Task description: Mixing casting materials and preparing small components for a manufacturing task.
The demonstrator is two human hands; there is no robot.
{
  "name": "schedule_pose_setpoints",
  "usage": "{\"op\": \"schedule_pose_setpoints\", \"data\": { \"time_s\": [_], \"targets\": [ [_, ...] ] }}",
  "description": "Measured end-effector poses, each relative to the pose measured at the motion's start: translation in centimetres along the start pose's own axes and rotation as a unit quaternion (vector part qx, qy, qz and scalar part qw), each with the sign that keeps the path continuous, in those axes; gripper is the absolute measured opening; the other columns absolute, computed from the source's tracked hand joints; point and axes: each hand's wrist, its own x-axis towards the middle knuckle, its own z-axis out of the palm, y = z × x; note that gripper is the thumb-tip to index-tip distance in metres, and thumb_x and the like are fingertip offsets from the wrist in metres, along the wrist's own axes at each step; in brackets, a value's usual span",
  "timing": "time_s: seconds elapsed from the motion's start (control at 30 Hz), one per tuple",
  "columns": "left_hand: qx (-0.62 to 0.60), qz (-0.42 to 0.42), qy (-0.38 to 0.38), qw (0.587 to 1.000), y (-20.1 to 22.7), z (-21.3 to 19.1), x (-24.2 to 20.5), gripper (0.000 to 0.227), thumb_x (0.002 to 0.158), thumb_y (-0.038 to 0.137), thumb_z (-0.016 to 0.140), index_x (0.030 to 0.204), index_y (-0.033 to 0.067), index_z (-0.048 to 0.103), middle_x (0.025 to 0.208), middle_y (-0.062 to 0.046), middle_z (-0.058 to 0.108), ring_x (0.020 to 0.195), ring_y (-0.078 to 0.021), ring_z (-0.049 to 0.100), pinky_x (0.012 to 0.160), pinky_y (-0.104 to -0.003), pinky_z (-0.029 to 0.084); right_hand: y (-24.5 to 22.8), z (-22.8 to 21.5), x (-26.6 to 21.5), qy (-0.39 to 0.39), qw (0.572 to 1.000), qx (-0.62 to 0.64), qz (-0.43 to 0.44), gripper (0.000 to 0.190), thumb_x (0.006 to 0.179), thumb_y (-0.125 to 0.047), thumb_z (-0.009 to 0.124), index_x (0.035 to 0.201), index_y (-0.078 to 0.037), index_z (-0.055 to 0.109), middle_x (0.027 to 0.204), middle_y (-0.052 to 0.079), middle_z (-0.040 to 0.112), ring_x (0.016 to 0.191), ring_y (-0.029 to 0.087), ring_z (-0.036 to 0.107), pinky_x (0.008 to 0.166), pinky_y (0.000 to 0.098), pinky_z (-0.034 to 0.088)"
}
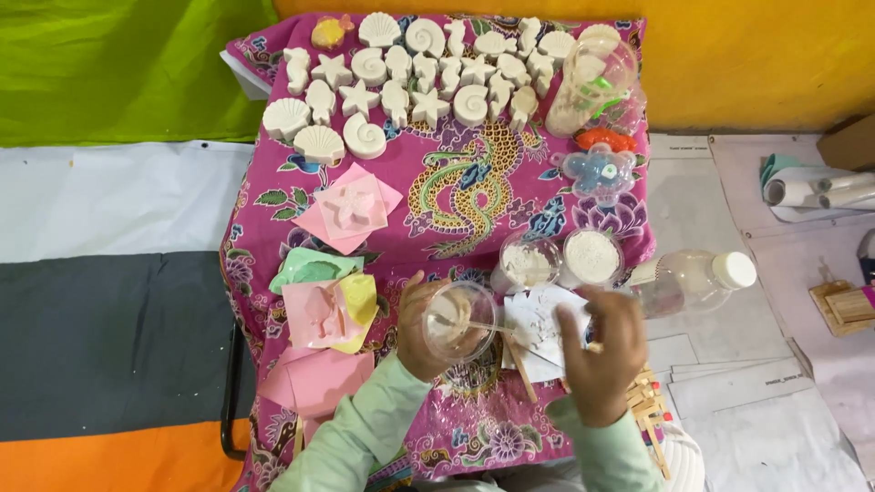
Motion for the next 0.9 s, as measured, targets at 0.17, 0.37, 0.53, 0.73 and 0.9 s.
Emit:
{"op": "schedule_pose_setpoints", "data": {
  "time_s": [0.17,0.37,0.53,0.73,0.9],
  "targets": [
    [0.020,0.020,0.037,0.999,0.2,0.7,0.4,0.076,0.076,0.042,0.087,0.123,0.0001,0.044,0.112,-0.014,0.063,0.102,-0.0306,0.070,0.109,-0.061,0.045,4.0,2.1,1.6,-0.070,0.989,-0.024,0.129,0.046,0.085,-0.035,0.087,0.116,-0.005,0.074,0.081,0.010,0.067,0.068,0.028,0.061,0.067,0.0390,0.050],
    [-0.011,-0.049,-0.023,0.998,0.8,0.2,-0.6,0.081,0.073,0.036,0.093,0.129,0.0041,0.045,0.120,-0.012,0.064,0.107,-0.0291,0.070,0.116,-0.060,0.039,4.3,4.2,3.1,-0.217,0.933,0.034,0.284,0.033,0.084,-0.035,0.080,0.110,-0.015,0.080,0.078,0.002,0.076,0.065,0.017,0.063,0.062,0.0337,0.051],
    [-0.020,-0.128,-0.088,0.988,1.0,-0.2,-1.4,0.083,0.071,0.033,0.095,0.134,0.0079,0.047,0.130,-0.010,0.062,0.126,-0.0313,0.062,0.126,-0.057,0.032,4.2,4.1,3.4,-0.237,0.932,0.070,0.265,0.022,0.097,-0.029,0.065,0.102,-0.013,0.081,0.077,0.000,0.077,0.067,0.014,0.066,0.060,0.0313,0.052],
    [-0.008,-0.067,-0.063,0.996,0.7,0.1,-1.4,0.093,0.077,0.033,0.094,0.144,0.0144,0.033,0.131,-0.012,0.061,0.116,-0.0282,0.070,0.126,-0.060,0.032,4.2,2.5,2.8,-0.085,0.994,0.022,0.062,0.019,0.104,-0.015,0.060,0.096,-0.005,0.074,0.081,0.003,0.074,0.074,0.017,0.069,0.066,0.0296,0.054],
    [-0.002,-0.104,-0.071,0.992,1.1,-0.1,-1.1,0.081,0.073,0.037,0.094,0.130,0.0064,0.045,0.122,-0.013,0.067,0.113,-0.0298,0.070,0.124,-0.060,0.034,5.7,4.0,1.6,-0.092,0.991,0.025,0.091,0.022,0.104,-0.019,0.061,0.105,-0.003,0.075,0.083,0.004,0.075,0.073,0.017,0.070,0.060,0.0292,0.054]
  ]
}}
